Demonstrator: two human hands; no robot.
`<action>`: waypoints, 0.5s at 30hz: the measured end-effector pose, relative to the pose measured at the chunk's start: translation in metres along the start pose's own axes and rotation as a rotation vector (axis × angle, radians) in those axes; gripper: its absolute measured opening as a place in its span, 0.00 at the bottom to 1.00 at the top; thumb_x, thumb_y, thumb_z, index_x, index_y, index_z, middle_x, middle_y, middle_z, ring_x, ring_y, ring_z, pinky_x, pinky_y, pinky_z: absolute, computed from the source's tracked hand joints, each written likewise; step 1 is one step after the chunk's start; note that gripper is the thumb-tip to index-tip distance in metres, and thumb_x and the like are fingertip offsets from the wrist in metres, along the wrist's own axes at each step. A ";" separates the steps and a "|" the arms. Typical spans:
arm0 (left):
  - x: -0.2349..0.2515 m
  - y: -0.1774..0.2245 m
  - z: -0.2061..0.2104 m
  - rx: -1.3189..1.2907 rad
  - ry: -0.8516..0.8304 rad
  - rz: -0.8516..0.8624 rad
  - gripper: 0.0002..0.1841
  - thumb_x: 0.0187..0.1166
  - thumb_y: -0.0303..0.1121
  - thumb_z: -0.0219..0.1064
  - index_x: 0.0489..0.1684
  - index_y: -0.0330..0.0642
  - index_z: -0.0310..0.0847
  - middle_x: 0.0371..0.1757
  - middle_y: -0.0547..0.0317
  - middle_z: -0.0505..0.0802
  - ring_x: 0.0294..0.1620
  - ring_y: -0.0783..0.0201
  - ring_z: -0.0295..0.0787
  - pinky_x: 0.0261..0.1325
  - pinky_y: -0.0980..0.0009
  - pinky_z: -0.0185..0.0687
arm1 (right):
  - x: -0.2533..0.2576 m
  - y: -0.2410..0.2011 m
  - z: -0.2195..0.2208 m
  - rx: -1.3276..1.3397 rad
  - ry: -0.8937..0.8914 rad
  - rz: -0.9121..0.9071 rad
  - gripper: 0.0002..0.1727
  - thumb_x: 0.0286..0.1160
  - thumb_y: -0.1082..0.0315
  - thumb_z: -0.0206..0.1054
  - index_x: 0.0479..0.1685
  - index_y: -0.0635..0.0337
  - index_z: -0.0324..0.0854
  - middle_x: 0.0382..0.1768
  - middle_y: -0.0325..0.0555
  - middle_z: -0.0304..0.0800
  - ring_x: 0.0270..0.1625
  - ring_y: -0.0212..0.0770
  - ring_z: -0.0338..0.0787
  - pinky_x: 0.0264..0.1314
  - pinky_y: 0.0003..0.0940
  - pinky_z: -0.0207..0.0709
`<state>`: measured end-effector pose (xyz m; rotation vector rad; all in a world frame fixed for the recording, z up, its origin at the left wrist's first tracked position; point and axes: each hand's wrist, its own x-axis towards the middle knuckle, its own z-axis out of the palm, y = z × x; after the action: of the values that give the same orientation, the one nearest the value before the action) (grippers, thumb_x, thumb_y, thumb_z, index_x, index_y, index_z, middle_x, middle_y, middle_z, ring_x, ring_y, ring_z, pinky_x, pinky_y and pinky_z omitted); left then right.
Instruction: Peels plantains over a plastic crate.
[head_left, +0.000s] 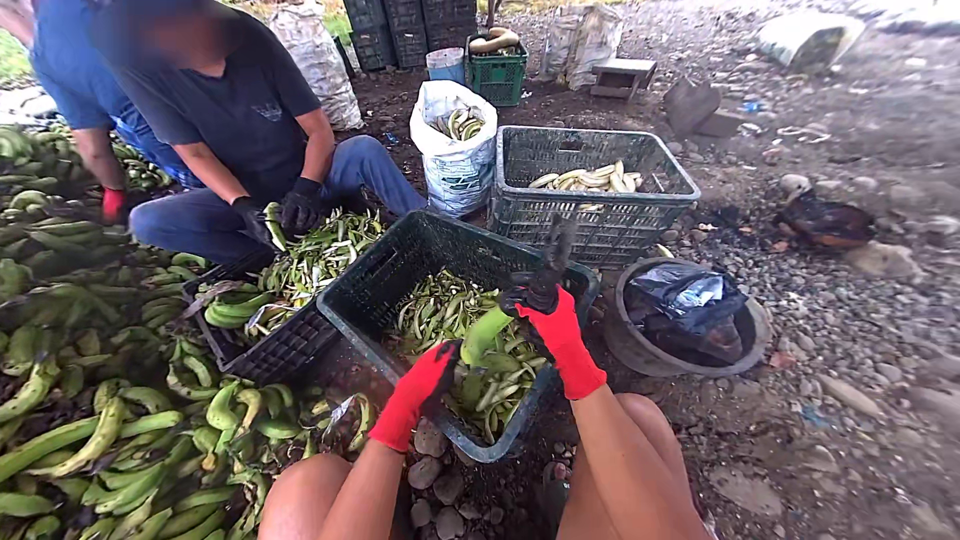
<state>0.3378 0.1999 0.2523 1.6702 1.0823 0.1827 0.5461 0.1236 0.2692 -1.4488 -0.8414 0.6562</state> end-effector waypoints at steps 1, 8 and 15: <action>-0.001 0.001 -0.001 -0.224 0.027 0.023 0.26 0.96 0.46 0.37 0.79 0.40 0.70 0.63 0.46 0.89 0.56 0.54 0.90 0.53 0.56 0.88 | -0.002 0.002 0.003 0.007 -0.047 0.008 0.27 0.68 0.77 0.77 0.70 0.63 0.79 0.48 0.48 0.95 0.43 0.35 0.93 0.50 0.35 0.89; 0.007 -0.006 0.015 -0.539 -0.075 0.141 0.20 0.93 0.43 0.41 0.64 0.41 0.74 0.39 0.56 0.94 0.27 0.65 0.91 0.24 0.71 0.87 | -0.013 0.001 0.022 -0.252 -0.238 0.053 0.26 0.77 0.59 0.74 0.70 0.62 0.80 0.55 0.52 0.92 0.56 0.39 0.91 0.66 0.41 0.82; 0.022 -0.009 -0.003 -0.903 0.279 0.338 0.18 0.95 0.41 0.42 0.68 0.43 0.73 0.42 0.59 0.90 0.38 0.68 0.89 0.42 0.68 0.90 | -0.022 0.016 -0.011 -0.120 -0.391 -0.070 0.35 0.85 0.42 0.55 0.83 0.56 0.67 0.37 0.36 0.88 0.30 0.25 0.82 0.36 0.26 0.80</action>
<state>0.3432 0.2181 0.2377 0.9910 0.7214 0.9917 0.5441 0.1004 0.2521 -1.4108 -1.2473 0.8631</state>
